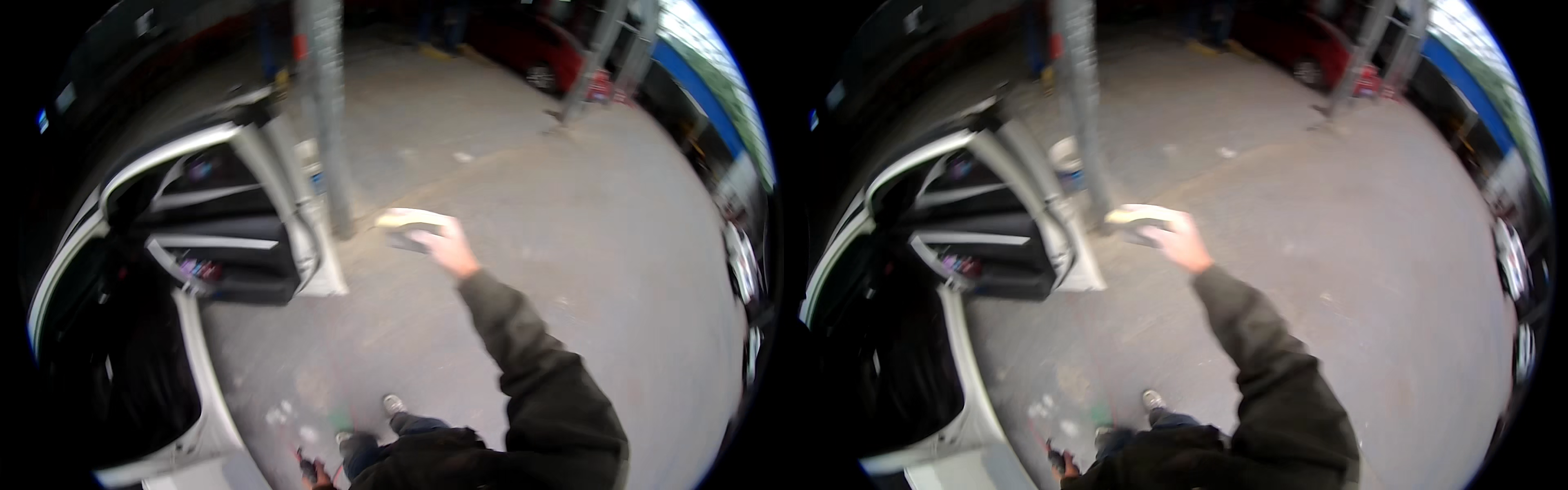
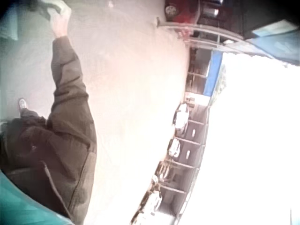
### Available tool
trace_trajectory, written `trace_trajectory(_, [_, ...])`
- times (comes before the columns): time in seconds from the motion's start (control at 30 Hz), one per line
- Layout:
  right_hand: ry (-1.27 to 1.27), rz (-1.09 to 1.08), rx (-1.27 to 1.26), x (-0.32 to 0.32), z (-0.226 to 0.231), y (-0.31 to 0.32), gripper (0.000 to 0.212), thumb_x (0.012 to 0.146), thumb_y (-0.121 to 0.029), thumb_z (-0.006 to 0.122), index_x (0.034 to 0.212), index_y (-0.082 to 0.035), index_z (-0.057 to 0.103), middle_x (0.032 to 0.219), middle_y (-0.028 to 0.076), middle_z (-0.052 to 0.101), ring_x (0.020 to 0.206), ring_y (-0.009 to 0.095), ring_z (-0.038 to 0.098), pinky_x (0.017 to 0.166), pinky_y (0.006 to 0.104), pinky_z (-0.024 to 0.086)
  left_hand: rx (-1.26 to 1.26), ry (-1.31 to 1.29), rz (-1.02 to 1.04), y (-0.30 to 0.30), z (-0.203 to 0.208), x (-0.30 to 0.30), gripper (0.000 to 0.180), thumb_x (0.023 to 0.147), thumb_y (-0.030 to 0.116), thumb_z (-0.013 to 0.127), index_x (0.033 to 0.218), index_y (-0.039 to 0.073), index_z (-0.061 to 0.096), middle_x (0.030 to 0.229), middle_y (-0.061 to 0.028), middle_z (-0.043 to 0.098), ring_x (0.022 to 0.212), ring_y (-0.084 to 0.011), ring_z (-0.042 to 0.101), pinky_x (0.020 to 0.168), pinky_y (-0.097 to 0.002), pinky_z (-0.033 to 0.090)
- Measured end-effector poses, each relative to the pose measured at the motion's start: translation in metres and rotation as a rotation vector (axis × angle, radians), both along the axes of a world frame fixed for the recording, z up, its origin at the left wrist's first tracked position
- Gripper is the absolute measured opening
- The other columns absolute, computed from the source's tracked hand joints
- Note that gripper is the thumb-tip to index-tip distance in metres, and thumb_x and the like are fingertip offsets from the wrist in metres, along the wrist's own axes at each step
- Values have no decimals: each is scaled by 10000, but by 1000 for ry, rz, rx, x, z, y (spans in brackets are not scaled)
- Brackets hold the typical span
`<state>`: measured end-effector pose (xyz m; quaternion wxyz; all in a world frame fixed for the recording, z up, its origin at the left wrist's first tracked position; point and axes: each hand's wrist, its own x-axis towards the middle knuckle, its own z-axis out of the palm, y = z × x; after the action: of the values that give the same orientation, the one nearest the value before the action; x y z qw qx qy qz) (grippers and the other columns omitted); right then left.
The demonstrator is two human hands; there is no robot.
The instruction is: The person sands the exterior surface of a white car's rear door using a sanding block. They open the door to sand the inner door jamb and lower edge, then close the door to continue sanding the exterior panel around the handle.
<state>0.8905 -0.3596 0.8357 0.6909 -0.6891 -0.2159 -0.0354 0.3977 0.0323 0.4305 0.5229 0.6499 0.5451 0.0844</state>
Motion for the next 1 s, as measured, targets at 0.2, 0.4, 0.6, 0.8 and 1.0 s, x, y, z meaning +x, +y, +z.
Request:
trace_trajectory(0.2, [-250,-184,-148,73,46,63,577,706,-277,735,1179,17,587,1085,192,637,1024,296,626,899,395,484,146,147,-247,-44,49,88,237,847,250,725,893,34,639,708,-70,638,522,-140,531,491,-301,436])
trace_trajectory(0.4, [-533,-232,66,98,106,117,153,650,-122,694,720,-20,603,682,174,603,672,346,608,642,407,466,211,155,-378,-51,68,121,244,865,232,701,972,31,611,715,-73,609,536,-144,514,500,-305,437])
trace_trajectory(0.6, [-506,62,-64,38,162,163,223,715,-202,744,890,-63,743,839,141,693,759,244,664,693,366,520,207,118,-228,-24,64,52,266,883,213,677,1051,29,583,722,-76,581,551,-148,496,508,-310,437])
trace_trajectory(0.8, [-503,100,-150,56,155,152,281,825,-238,741,1019,-34,735,817,55,709,757,123,636,723,284,505,219,54,-4,-42,39,-104,300,902,195,653,1130,26,555,728,-79,553,565,-151,478,517,-315,438])
trace_trajectory(1.0, [-504,10,-172,57,165,160,243,838,-208,751,989,-19,725,779,-3,666,717,70,581,669,268,481,158,30,108,-97,33,-191,235,881,230,684,983,37,597,664,-61,568,518,-142,487,485,-316,422])
